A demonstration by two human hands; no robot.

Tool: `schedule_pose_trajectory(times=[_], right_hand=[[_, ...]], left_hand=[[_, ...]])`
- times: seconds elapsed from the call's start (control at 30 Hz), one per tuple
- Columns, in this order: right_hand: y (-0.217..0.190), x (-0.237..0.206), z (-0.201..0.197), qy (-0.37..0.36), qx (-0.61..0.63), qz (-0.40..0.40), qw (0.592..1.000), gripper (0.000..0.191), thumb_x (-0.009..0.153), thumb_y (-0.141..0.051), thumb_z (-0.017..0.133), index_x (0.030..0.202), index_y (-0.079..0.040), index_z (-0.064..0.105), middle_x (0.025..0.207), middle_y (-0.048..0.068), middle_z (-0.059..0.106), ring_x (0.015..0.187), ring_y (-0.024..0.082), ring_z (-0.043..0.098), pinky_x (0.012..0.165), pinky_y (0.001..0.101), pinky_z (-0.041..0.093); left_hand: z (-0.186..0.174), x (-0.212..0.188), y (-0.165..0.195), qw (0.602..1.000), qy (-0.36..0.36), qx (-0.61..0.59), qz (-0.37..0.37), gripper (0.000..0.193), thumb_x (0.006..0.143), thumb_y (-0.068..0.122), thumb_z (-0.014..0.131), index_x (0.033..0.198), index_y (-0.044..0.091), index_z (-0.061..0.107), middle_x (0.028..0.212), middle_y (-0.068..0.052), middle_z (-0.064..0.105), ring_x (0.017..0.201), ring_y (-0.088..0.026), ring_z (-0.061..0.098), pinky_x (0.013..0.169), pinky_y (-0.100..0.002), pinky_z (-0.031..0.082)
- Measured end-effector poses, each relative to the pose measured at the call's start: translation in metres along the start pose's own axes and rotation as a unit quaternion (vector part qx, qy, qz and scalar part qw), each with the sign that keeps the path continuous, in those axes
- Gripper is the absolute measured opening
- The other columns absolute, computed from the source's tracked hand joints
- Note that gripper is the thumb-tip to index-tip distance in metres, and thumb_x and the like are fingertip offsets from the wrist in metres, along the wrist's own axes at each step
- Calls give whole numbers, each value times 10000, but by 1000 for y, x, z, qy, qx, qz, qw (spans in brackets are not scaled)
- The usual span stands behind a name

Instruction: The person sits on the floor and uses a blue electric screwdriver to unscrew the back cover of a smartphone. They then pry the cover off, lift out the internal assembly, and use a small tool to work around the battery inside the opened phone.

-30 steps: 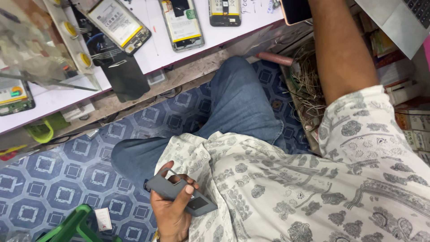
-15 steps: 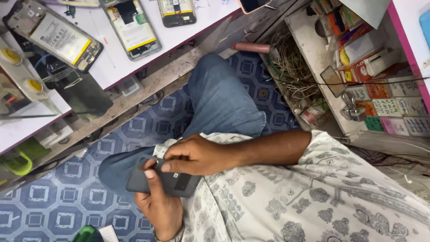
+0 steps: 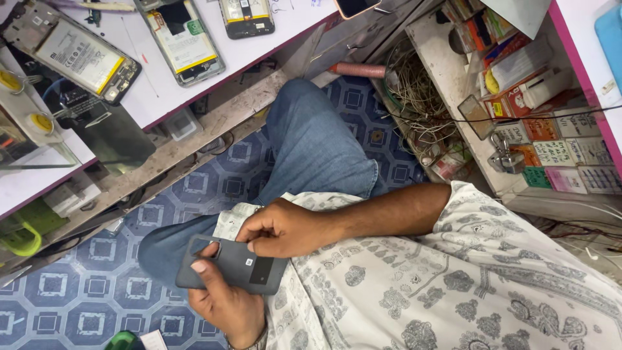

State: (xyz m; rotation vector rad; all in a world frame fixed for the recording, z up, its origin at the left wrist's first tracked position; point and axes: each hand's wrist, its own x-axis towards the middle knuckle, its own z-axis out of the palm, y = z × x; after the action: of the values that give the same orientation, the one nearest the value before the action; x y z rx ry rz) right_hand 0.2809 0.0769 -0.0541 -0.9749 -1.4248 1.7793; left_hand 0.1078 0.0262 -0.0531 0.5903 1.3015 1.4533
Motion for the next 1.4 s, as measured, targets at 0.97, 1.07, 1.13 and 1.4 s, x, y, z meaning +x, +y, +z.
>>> schedule_pose_trajectory(times=[0.97, 1.07, 1.13, 1.4], right_hand=[[-41, 11, 6, 49, -101, -65, 992, 61, 1053, 54, 657, 1110, 64, 639, 961, 47, 692, 765, 23, 623, 645, 163, 493], [-45, 12, 6, 52, -104, -72, 991, 71, 1063, 56, 659, 1129, 67, 633, 951, 49, 689, 788, 17, 624, 662, 156, 495], [-47, 11, 5, 43, -105, -66, 991, 59, 1075, 43, 650, 1127, 64, 635, 945, 48, 693, 798, 15, 623, 671, 160, 497], [-40, 16, 15, 71, -259, -122, 955, 193, 1158, -36, 584, 983, 37, 615, 858, 32, 667, 683, 50, 555, 613, 223, 437]], left_hand=[[-4, 5, 52, 982, -163, 80, 61, 291, 1212, 235, 463, 1169, 10, 643, 1005, -18, 617, 866, -54, 579, 793, -211, 488], [-4, 2, 55, 972, -170, 122, 102, 272, 1210, 209, 473, 1169, 7, 650, 986, -39, 597, 829, -78, 591, 765, -225, 488], [-5, 0, 56, 968, -169, 144, 119, 265, 1204, 200, 476, 1172, 7, 654, 980, -48, 599, 809, -87, 601, 748, -233, 491], [-7, 2, 57, 964, -175, 158, 123, 268, 1205, 211, 476, 1172, 11, 651, 964, -50, 616, 794, -88, 625, 731, -243, 508]])
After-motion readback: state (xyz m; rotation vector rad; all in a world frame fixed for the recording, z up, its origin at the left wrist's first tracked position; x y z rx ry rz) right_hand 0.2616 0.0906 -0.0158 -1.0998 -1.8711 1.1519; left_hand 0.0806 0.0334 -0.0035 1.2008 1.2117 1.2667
